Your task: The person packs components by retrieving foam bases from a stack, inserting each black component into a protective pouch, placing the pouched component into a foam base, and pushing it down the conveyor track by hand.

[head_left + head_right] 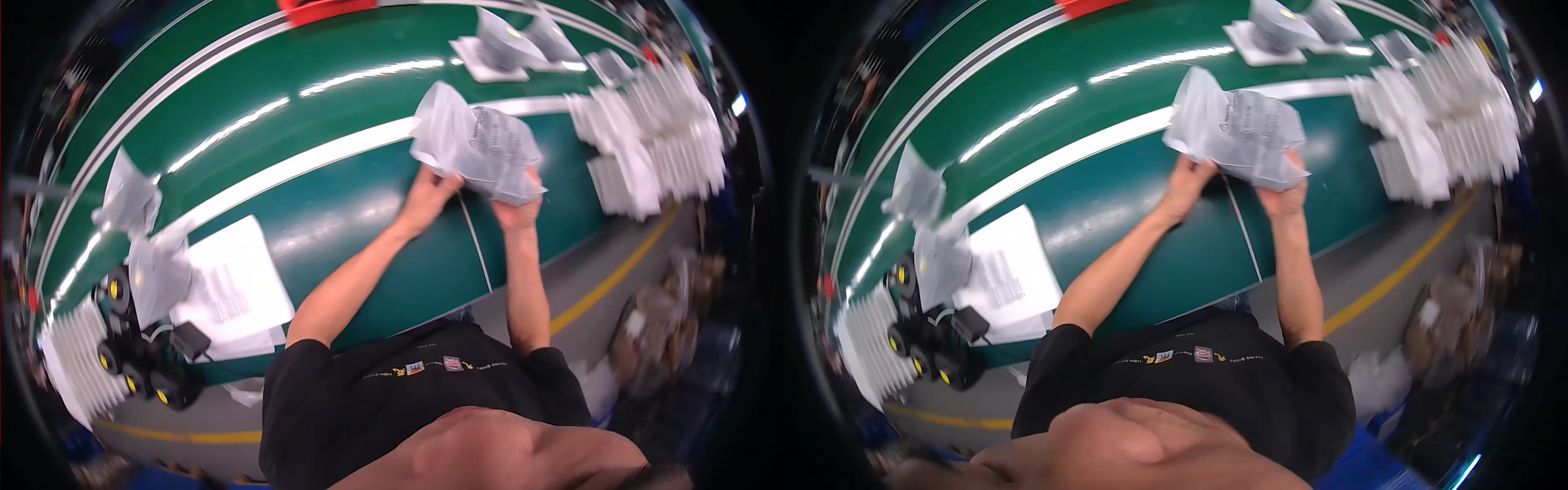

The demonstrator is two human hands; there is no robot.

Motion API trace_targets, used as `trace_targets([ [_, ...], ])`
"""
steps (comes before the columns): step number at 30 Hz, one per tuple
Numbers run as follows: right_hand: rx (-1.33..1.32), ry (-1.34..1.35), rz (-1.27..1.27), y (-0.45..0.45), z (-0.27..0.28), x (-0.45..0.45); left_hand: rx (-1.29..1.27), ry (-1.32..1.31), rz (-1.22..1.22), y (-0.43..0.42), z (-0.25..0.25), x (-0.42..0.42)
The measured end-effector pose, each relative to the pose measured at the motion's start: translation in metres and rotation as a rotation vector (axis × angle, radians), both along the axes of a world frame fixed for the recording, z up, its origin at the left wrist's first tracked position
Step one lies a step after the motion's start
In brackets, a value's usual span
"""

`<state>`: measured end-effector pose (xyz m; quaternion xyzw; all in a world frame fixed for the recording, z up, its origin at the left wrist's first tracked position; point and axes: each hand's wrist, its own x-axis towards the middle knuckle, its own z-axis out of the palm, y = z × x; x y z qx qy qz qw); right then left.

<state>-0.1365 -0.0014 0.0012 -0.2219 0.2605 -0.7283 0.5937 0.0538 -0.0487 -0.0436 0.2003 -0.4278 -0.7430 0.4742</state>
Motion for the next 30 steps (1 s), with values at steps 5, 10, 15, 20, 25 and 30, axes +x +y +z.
trace_targets([
  [5,0.047,0.043,-0.082,0.059,-0.009,0.008,0.015,-0.065,0.056,0.011,0.027,-0.002],
  [10,-0.016,0.641,-0.025,0.083,-0.002,-0.009,-0.151,-0.188,0.110,0.020,0.063,0.002],
  [15,-0.030,0.804,-0.073,0.084,0.039,-0.021,-0.348,-0.397,-0.041,0.024,0.092,0.013],
  [20,-0.211,1.711,-0.500,0.078,0.080,0.004,-0.419,-0.512,0.058,0.035,0.103,-0.014],
  [25,-0.146,1.776,-0.530,0.091,0.075,0.024,-0.489,-0.594,0.280,0.045,0.090,-0.015],
  [30,0.433,1.081,-0.004,0.094,0.103,-0.008,-0.923,-0.711,0.237,0.052,0.095,0.010],
])
